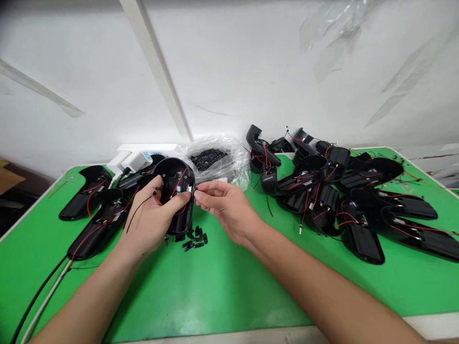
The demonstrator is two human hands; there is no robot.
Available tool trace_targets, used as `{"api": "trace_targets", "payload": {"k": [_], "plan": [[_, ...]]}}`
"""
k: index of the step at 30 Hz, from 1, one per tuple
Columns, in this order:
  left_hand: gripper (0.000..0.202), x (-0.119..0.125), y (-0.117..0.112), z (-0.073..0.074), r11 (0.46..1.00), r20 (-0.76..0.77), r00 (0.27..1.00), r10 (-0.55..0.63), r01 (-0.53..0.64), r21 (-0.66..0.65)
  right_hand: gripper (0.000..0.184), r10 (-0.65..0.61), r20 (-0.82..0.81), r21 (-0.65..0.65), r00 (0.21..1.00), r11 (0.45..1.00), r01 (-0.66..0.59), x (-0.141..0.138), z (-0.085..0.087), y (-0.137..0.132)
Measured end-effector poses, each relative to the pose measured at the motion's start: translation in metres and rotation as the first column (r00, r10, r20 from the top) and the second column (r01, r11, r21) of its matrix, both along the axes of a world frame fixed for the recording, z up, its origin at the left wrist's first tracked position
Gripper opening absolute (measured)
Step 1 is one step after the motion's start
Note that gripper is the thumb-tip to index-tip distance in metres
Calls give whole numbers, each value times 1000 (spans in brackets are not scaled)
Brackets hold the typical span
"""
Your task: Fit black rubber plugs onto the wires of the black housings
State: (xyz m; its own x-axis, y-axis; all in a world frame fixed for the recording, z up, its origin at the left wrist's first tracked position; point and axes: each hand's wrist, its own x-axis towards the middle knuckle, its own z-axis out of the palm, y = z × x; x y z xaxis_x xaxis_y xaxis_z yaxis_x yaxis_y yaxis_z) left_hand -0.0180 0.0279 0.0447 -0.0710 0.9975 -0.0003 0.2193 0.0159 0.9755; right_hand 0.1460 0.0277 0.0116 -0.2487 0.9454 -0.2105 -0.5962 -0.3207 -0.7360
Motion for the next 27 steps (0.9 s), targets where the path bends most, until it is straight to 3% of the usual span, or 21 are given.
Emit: {"api": "trace_targets", "payload": {"k": [9, 16, 27], "plan": [[29, -4, 2, -4, 1000, 57, 998, -11, 11, -2, 38, 28, 7, 48, 1000, 998, -29, 2, 1, 0], [26, -1, -1, 3, 998, -47, 999, -10, 13, 59, 38, 6, 14, 16, 1000, 1000, -6, 0, 3, 0], [25, 0, -4, 1, 997, -93, 996, 17, -10, 76, 44, -59, 73, 4, 996, 998, 58, -6, 6, -5]]}}
